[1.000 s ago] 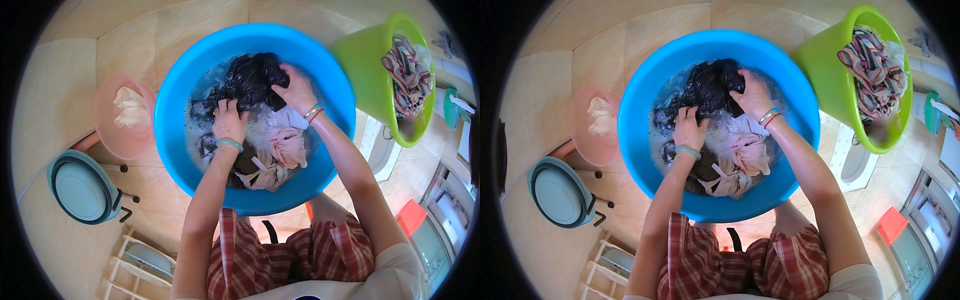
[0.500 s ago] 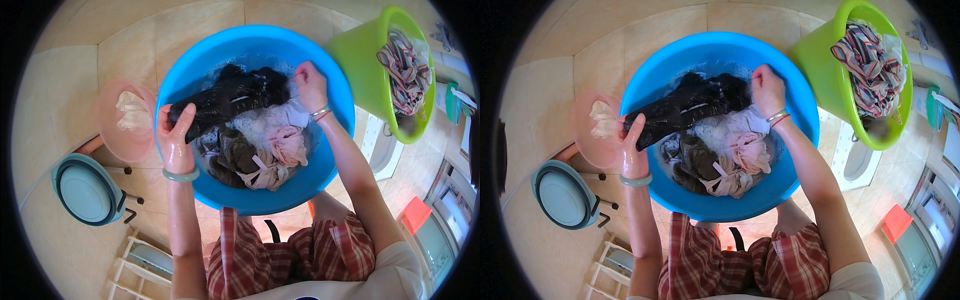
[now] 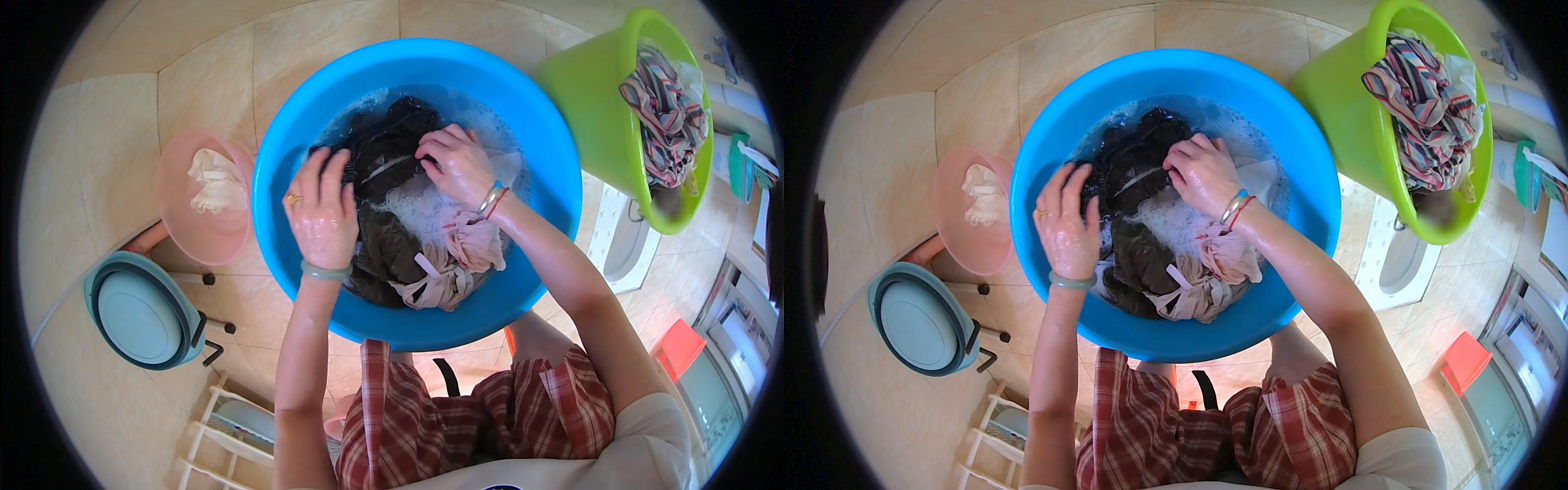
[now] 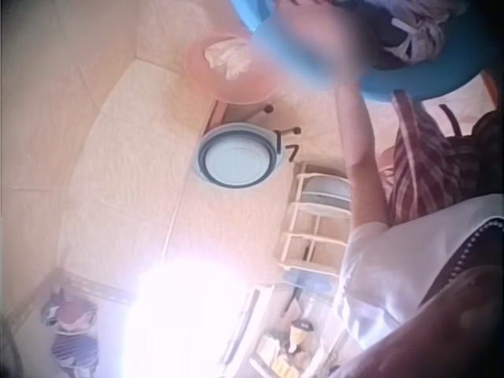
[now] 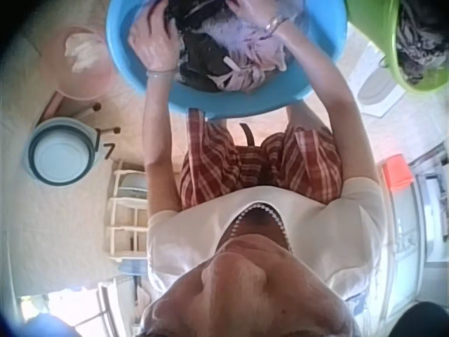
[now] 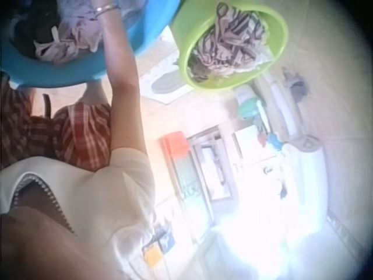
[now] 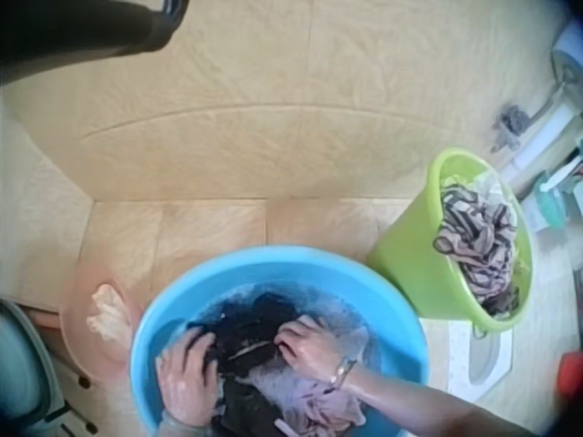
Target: The person hand-washes multiple garments in a blue basin filled with soapy water, scrubbing and rinsing each item individually. After washing, the person wrings out each garment and transfers it to a green bucket beside the basin.
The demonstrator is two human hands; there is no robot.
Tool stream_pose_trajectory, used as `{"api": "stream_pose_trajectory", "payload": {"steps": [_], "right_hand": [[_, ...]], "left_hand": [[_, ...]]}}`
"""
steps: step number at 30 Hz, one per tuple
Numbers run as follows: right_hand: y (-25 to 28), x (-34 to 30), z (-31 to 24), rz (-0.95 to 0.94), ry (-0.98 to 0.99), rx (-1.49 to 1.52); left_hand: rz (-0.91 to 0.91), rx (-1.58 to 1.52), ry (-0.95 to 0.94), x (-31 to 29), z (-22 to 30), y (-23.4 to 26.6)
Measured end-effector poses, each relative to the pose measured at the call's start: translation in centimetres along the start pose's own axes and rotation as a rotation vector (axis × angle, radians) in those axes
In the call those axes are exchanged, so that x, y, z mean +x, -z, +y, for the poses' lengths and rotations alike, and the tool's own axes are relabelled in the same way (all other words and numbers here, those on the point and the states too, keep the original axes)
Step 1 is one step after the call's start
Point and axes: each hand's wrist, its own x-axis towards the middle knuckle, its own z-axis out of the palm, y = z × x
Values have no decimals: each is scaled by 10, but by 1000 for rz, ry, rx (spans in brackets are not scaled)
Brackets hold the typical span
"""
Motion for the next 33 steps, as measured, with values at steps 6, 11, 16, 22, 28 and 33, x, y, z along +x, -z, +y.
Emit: {"api": "stream_pose_trajectory", "payload": {"steps": [6, 11, 16, 22, 28, 33], "right_hand": [[12, -3, 8, -167, -46, -226], [21, -12, 31, -124, -83, -332], [31, -14, 37, -28, -248, 29], [113, -2, -37, 242, -172, 881], [156, 2, -69, 316, 146, 1093], [151, 13, -89, 329, 177, 1194]], "left_hand": [[-352, 146, -279, -1, -41, -39], [-377, 261, -292, 7, -52, -14], [-319, -199, 25, 6, -47, 17], [-22, -1304, 654, -20, -24, 95], [54, -1535, 352, -9, 10, 151], [185, -1576, 437, 9, 44, 131]]}}
